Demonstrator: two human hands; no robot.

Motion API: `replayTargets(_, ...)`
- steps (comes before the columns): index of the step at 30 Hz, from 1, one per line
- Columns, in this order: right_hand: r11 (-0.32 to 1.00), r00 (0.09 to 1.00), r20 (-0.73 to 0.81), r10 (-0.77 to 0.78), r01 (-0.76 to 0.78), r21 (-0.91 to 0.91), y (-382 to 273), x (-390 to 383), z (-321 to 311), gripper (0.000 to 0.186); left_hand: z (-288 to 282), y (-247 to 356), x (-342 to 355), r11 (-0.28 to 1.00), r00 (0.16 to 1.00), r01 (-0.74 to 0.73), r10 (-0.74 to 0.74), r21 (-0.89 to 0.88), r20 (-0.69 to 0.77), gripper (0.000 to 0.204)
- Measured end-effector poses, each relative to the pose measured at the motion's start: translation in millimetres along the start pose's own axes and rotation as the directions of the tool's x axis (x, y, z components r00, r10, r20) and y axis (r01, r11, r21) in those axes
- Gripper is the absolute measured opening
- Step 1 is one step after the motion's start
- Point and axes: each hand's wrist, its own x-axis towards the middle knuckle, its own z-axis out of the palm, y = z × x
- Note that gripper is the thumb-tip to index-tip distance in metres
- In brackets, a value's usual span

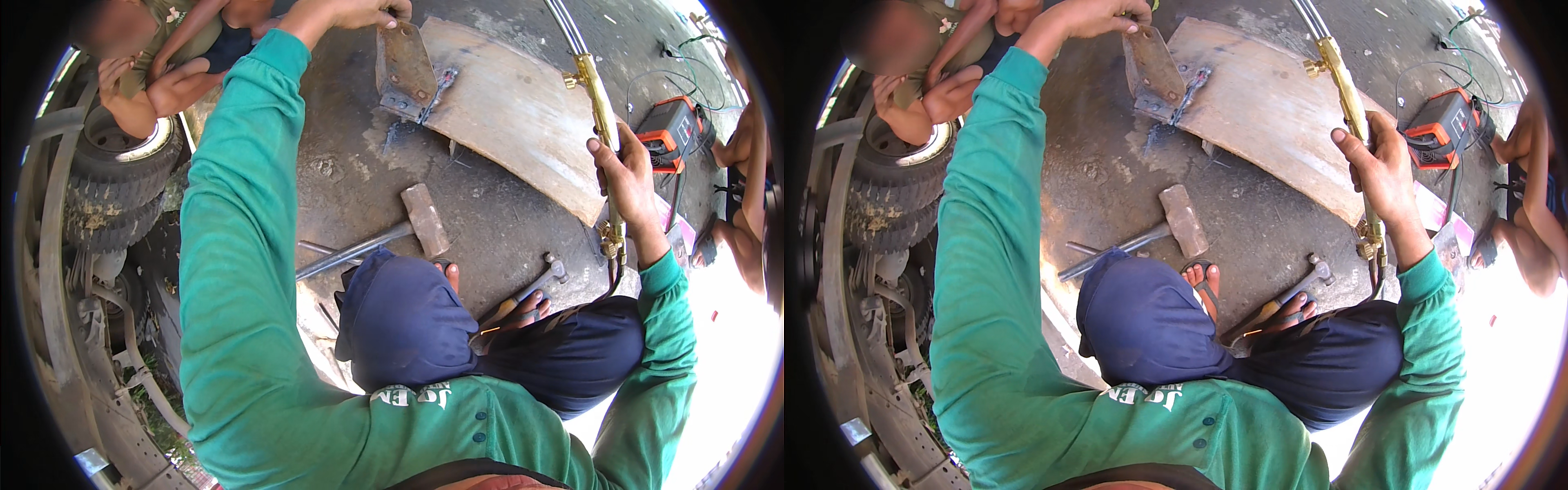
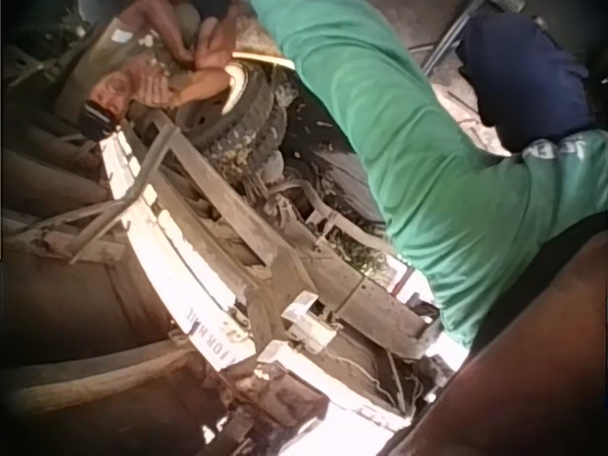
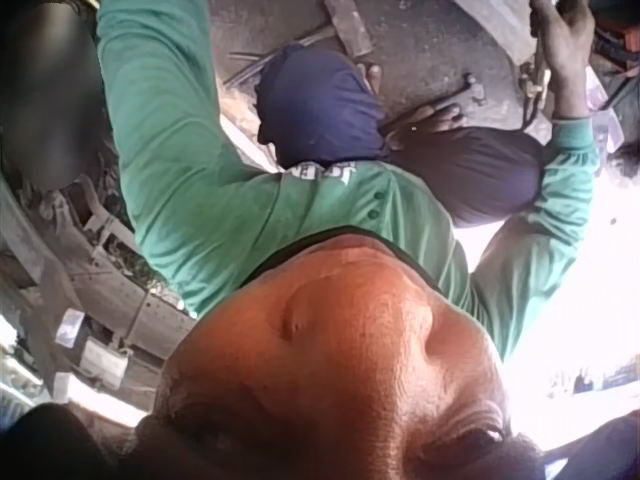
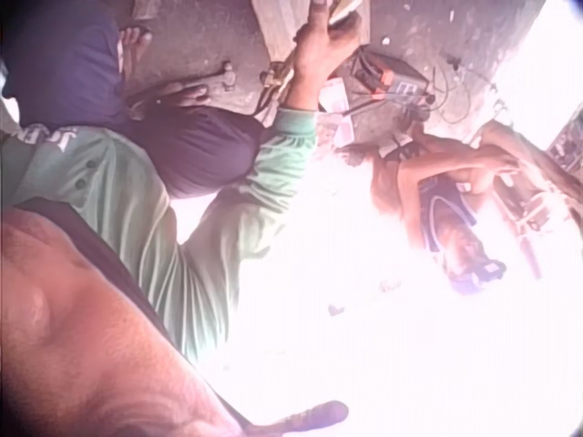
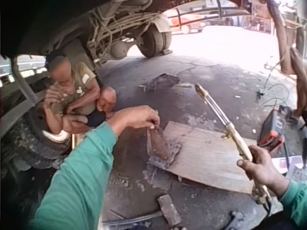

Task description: The person uses a handheld welding torch to join a small metal bracket to a larger metal plate. They repeatedly position the bracket, apply the torch to create welds, and inspect the joint while seated on the ground.

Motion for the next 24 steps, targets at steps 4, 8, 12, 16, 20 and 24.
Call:
replayTargets(4, 1.000, 1.000, -0.002, -0.008, 0.008, 0.015, -1.8, -1.0, 1.3, 0.043, -2.9, -2.8, 0.1, 0.998, 0.998, 0.030, -0.027, -0.053, 0.060, 0.019)
replayTargets(8, 1.000, 1.000, 0.003, -0.004, 0.004, 0.022, 0.3, 0.4, 1.1, 0.043, -7.3, -3.8, -4.0, 0.994, 0.994, 0.068, -0.061, -0.087, 0.086, 0.021)
replayTargets(12, 1.000, 1.000, 0.014, 0.004, -0.004, 0.015, -0.2, 2.3, 2.0, 0.043, -7.5, -5.6, -7.5, 0.993, 0.995, 0.040, -0.030, -0.110, 0.097, 0.022)
replayTargets(16, 1.000, 1.000, 0.008, 0.019, -0.019, -0.001, -1.1, 3.4, 4.9, 0.043, -5.6, -3.5, -7.1, 0.994, 0.993, 0.025, -0.012, -0.106, 0.117, 0.022)
replayTargets(20, 1.000, 1.000, 0.006, 0.028, -0.028, -0.006, -2.4, 3.9, 7.6, 0.043, -4.4, -2.4, -8.0, 0.995, 0.994, 0.026, -0.016, -0.096, 0.110, 0.021)
replayTargets(24, 1.000, 1.000, 0.018, 0.025, -0.025, 0.006, -3.9, 4.3, 8.9, 0.043, -3.5, -3.9, -7.6, 0.996, 0.995, 0.005, 0.003, -0.088, 0.096, 0.021)
